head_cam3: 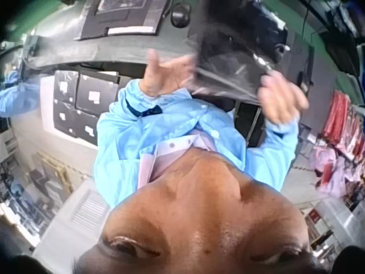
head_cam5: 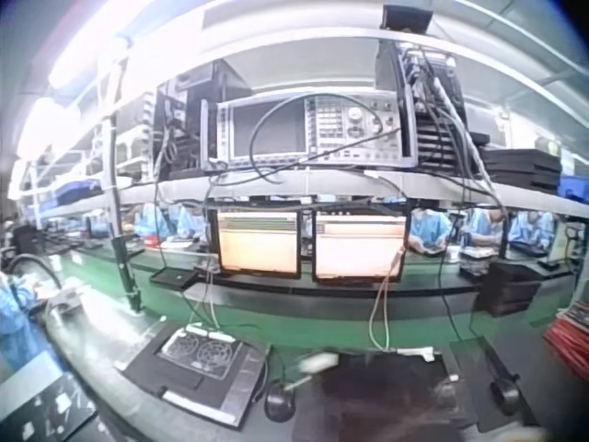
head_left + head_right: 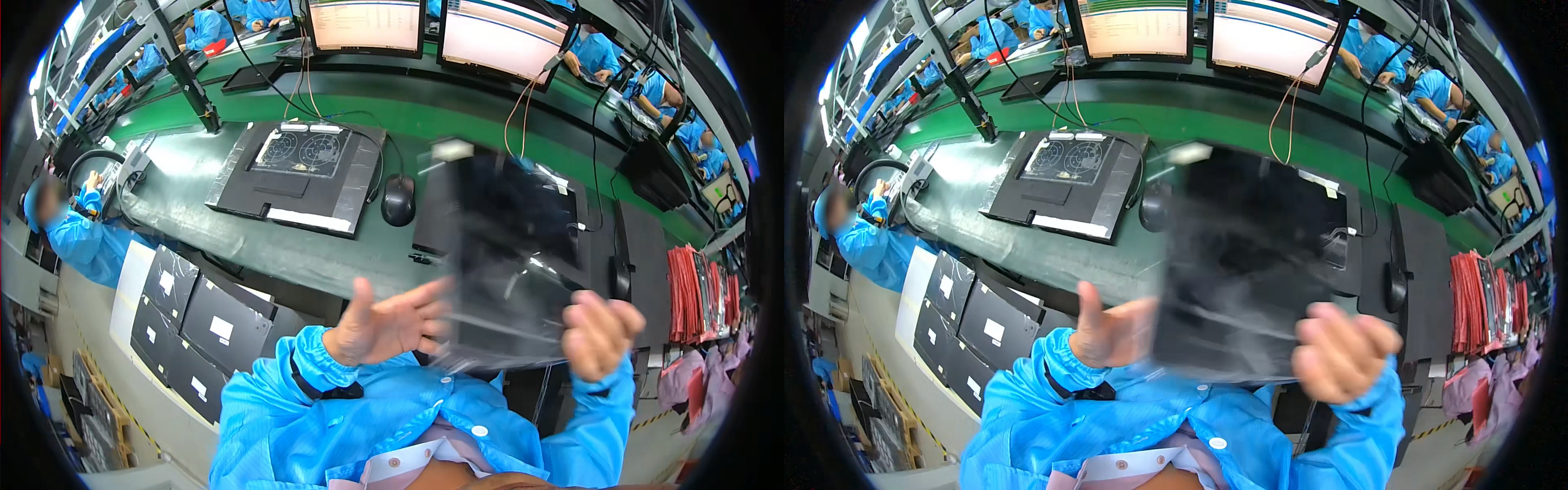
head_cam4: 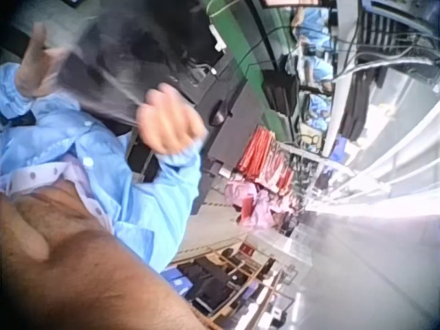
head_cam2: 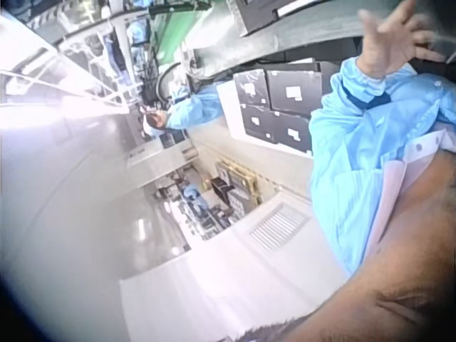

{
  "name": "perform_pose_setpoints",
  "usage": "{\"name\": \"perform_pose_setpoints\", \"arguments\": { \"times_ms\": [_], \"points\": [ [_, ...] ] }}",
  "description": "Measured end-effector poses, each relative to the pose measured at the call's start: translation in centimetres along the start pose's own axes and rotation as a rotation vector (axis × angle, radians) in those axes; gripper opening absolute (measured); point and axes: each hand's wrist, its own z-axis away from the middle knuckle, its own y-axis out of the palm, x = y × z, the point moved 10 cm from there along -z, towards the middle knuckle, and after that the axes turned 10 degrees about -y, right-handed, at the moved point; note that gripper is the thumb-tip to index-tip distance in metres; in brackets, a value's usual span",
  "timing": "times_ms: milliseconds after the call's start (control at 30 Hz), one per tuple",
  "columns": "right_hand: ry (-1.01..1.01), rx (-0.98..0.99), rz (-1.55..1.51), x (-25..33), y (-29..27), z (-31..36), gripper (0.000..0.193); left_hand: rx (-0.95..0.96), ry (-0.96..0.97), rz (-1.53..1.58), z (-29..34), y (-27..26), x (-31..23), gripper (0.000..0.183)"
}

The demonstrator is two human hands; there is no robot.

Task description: Assembling electronic tablet components and checking connections on an assembly line.

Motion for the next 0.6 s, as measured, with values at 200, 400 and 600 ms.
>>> {"name": "perform_pose_setpoints", "arguments": {
  "times_ms": [200, 400, 600],
  "points": [
    [-0.094, -0.165, -0.329, 2.2, 12.8, -6.9, 0.024, -0.444, 0.431, 0.172, 12.7, -6.9, -3.0, 0.055],
    [0.609, 0.241, -0.564, -5.1, 30.5, -6.5, 0.05, -0.718, 0.79, 0.056, 23.6, -11.5, -4.4, 0.053],
    [0.587, 0.365, -0.617, -5.0, 35.8, -5.4, 0.05, -0.819, 0.962, -0.04, 27.4, -11.5, -5.9, 0.05]
  ]
}}
